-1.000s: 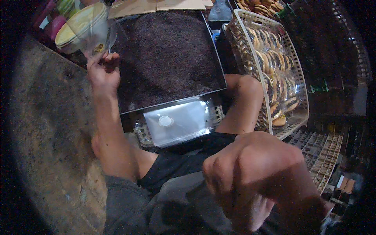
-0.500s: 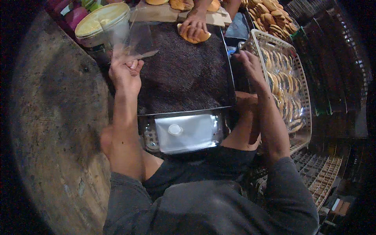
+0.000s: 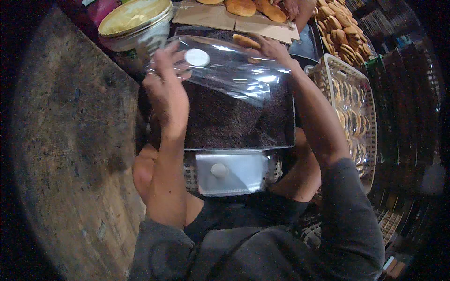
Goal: The person sits on the floor and repeatedly places round buns into clear plastic bags. They pick up a bun, insert it into a bag, and place the packaged bun into a white plastic basket. The process is repeated continuously with a steady supply of buns and bags.
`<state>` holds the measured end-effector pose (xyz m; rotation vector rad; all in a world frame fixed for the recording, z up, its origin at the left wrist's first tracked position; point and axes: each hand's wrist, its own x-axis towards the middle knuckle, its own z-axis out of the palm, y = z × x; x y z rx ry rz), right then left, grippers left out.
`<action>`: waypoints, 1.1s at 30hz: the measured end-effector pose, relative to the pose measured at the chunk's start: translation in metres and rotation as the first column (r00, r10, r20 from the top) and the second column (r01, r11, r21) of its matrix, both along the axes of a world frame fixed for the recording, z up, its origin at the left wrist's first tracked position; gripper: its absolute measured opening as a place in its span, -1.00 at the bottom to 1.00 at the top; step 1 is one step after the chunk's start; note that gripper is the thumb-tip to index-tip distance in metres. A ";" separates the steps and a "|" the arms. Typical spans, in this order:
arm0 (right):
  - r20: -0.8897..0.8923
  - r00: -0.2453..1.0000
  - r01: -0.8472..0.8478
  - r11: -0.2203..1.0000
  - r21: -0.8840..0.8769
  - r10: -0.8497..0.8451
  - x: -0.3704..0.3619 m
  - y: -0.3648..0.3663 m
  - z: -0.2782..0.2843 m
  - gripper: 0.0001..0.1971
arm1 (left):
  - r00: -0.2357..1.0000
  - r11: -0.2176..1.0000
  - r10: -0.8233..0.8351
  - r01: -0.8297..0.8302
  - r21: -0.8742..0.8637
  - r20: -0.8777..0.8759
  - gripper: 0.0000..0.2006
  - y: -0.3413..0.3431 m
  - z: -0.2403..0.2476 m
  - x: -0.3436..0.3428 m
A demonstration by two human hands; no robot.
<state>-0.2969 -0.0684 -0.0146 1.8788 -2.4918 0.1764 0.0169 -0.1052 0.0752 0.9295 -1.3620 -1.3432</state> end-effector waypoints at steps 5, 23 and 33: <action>-0.012 0.993 -0.107 0.941 0.320 0.117 0.002 -0.069 -0.020 -0.64 | 0.901 0.821 -0.049 0.282 -0.497 0.431 -0.69 0.004 -0.011 0.003; 0.766 0.638 0.507 0.790 -0.345 -0.075 0.036 0.076 -0.008 -0.44 | 0.951 0.960 0.141 -0.063 0.273 -0.275 -0.34 -0.023 -0.035 0.022; 0.806 0.591 0.439 0.846 -0.303 -0.018 0.108 0.204 0.151 -0.40 | 0.984 0.983 -0.027 0.057 0.172 -0.174 -0.30 0.002 -0.048 0.009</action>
